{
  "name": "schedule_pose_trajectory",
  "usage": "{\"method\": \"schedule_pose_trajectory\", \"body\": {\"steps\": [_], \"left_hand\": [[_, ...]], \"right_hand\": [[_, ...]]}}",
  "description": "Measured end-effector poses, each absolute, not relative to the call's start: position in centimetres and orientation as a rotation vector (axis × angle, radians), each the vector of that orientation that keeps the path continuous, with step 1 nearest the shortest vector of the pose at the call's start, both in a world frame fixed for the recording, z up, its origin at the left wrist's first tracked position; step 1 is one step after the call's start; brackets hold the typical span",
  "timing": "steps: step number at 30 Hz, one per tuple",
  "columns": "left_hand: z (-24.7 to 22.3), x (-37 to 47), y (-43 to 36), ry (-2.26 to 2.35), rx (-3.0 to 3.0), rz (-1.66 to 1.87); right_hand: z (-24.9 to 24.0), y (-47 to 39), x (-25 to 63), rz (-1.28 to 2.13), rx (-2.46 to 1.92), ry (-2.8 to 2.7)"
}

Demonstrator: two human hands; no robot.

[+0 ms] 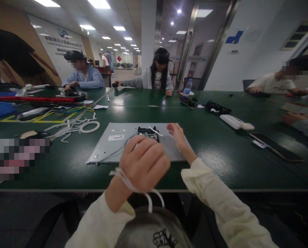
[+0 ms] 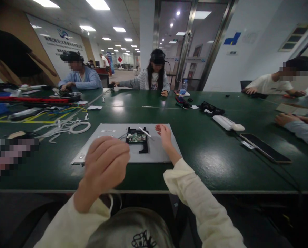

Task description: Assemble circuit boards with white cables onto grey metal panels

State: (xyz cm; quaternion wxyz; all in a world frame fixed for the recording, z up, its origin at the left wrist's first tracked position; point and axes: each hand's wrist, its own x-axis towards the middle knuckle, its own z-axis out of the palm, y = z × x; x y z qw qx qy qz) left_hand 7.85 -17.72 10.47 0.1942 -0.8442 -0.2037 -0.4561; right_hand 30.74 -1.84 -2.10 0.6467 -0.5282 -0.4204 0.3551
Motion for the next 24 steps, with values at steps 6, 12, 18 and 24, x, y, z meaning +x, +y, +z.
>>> {"method": "schedule_pose_trajectory", "body": {"steps": [6,12,18,24], "left_hand": [[7.5,9.0,-10.2,-0.596,-2.297,-1.283],[6.2,9.4,-8.0,-0.805,-2.445,-1.108],[2.8,12.2,-2.4,-1.302,-2.587,-0.607],[-0.9,12.8,0.1,-1.353,-2.642,-0.555]], "right_hand": [[-2.2,-1.9,30.4,0.822,-1.233,-0.974],[-2.6,-2.0,30.0,0.805,-1.288,-1.12],[-2.8,-2.1,29.7,0.523,-1.365,-1.49],[-3.3,-2.2,29.6,0.385,-1.361,-1.759]]}}
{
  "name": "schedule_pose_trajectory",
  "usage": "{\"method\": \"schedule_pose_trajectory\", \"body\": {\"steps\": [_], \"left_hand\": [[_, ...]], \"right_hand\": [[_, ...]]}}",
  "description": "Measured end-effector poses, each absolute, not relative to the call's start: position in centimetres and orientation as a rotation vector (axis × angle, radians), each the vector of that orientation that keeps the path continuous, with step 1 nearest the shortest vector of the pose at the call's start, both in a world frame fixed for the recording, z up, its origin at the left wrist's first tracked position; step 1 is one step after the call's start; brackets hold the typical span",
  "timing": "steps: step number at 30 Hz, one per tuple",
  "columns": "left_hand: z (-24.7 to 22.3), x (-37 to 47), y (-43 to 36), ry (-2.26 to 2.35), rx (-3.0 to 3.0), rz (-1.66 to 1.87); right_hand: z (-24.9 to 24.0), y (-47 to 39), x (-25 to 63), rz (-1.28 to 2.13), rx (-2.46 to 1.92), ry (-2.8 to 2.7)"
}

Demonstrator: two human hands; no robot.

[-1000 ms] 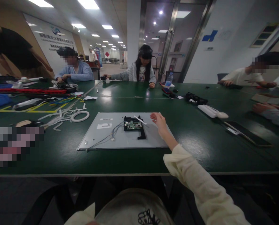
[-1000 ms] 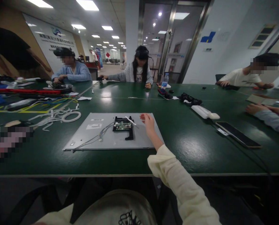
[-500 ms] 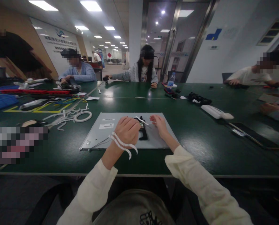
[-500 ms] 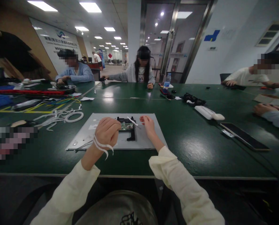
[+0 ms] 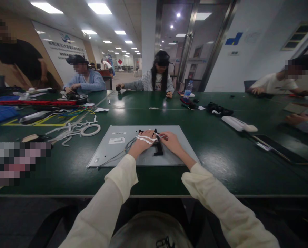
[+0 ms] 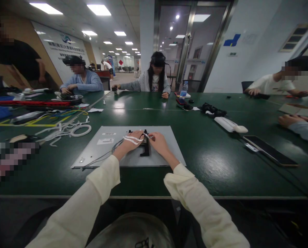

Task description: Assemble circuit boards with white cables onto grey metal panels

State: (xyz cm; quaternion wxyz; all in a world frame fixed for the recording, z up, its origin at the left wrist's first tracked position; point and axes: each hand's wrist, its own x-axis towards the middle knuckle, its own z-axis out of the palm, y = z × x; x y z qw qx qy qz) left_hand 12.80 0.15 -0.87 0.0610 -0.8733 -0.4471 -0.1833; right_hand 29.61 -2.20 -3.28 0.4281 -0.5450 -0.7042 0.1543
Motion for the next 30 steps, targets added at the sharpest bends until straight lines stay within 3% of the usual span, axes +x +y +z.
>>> {"method": "schedule_pose_trajectory", "body": {"steps": [10,30], "left_hand": [[-1.1,11.9,1.7,-1.198,-2.775,-0.425],[-2.1,11.8,1.7,-1.245,-2.757,-0.49]], "right_hand": [[-2.9,-2.8,29.4,0.191,-1.482,-1.938],[-1.2,-4.3,29.3,-0.265,-1.673,-2.186]]}}
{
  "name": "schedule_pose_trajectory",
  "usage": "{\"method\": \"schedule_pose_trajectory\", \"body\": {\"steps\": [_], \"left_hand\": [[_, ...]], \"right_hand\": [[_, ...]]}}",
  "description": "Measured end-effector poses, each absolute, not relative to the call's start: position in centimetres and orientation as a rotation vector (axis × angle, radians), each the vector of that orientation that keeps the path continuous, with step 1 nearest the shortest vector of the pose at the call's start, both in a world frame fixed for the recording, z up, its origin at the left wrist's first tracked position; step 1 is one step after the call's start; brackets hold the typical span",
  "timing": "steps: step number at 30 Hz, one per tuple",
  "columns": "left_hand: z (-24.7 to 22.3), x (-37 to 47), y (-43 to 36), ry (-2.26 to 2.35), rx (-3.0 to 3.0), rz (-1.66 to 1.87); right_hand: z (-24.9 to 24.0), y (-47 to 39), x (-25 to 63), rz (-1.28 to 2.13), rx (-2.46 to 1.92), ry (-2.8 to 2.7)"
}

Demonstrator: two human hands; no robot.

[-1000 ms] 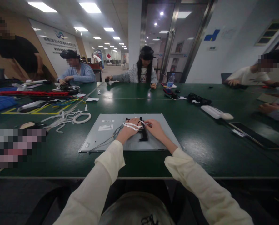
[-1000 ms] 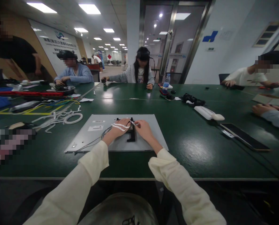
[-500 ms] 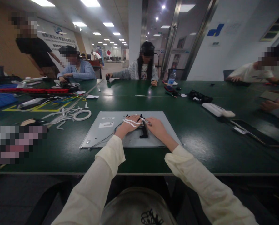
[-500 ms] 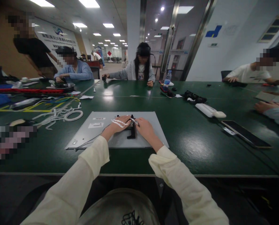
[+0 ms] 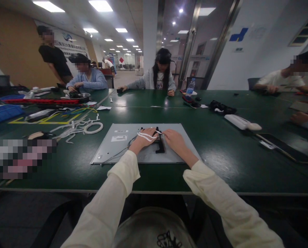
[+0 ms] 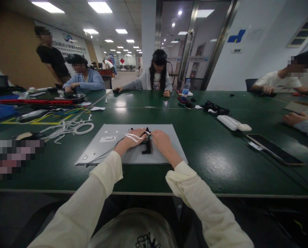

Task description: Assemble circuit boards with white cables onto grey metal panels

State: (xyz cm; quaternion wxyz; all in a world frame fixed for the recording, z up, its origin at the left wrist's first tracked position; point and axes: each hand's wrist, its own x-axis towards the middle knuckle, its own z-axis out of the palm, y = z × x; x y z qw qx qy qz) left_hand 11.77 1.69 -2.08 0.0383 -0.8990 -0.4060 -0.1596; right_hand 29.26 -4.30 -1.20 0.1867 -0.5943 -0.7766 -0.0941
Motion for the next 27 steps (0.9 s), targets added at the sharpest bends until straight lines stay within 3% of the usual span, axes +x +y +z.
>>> {"method": "schedule_pose_trajectory", "body": {"steps": [18,27], "left_hand": [[-2.1,11.8,1.6,-1.207,-2.729,-0.536],[-1.8,11.8,1.0,-1.248,-2.701,-0.579]], "right_hand": [[-0.4,-4.9,28.1,-0.412,-1.696,-2.534],[-0.3,-4.7,30.0,0.008,-1.639,-2.145]]}}
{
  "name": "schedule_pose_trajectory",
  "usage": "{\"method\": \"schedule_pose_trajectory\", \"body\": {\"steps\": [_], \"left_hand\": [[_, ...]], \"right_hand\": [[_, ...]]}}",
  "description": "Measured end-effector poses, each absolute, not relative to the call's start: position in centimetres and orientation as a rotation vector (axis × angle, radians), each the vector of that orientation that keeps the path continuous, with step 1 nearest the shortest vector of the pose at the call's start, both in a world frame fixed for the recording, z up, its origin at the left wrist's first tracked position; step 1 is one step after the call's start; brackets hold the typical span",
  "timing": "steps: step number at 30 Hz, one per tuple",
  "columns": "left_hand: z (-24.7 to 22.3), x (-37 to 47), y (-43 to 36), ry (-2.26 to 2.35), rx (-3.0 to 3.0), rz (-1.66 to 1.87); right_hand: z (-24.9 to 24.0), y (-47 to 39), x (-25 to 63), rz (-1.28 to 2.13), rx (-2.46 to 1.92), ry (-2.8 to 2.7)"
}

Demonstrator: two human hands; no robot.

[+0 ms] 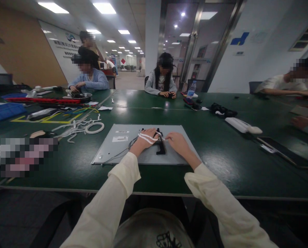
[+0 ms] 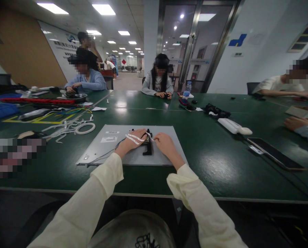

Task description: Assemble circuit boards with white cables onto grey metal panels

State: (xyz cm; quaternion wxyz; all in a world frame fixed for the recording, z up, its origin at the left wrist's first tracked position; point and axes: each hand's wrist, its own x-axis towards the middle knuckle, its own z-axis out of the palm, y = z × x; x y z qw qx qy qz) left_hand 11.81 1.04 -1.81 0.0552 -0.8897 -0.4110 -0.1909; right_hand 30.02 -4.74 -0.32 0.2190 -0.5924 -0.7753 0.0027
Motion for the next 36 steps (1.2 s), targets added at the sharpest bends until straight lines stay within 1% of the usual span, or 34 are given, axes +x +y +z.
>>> {"method": "schedule_pose_trajectory", "body": {"steps": [5,7,11,14,20,25,27,30,34,36], "left_hand": [[-0.6,12.1,0.0,-1.306,-2.653,-0.67],[-0.1,12.1,-0.4,-1.308,-2.612,-0.717],[0.8,12.0,-1.2,-1.334,-2.515,-0.798],[1.3,11.8,-1.8,-1.358,-2.491,-0.802],[1.4,12.0,-2.4,-1.392,-2.47,-0.78],[1.7,11.3,-1.5,-1.458,-2.394,-0.809],[1.9,10.1,-0.7,-1.521,-2.347,-0.886],[1.9,8.0,0.6,-1.675,-2.251,-1.129],[1.6,6.9,1.3,-1.693,-2.383,-1.582],[1.5,7.5,0.9,-1.729,-2.542,-1.687]], "right_hand": [[0.1,-4.6,29.6,0.052,-1.511,-1.886],[0.3,-4.8,29.0,0.123,-1.445,-1.798],[0.8,-5.4,27.6,0.479,-1.289,-1.679],[1.0,-5.9,26.8,0.725,-1.22,-1.7],[1.1,-6.4,25.8,0.746,-1.224,-1.825],[1.8,-6.7,25.9,0.913,-1.062,-1.802],[2.2,-6.8,26.6,0.962,-1.034,-1.715],[2.7,-6.7,28.0,0.963,-1.035,-1.537],[2.7,-6.4,29.5,0.863,-1.166,-1.54],[2.5,-6.4,29.6,0.786,-1.263,-1.598]]}}
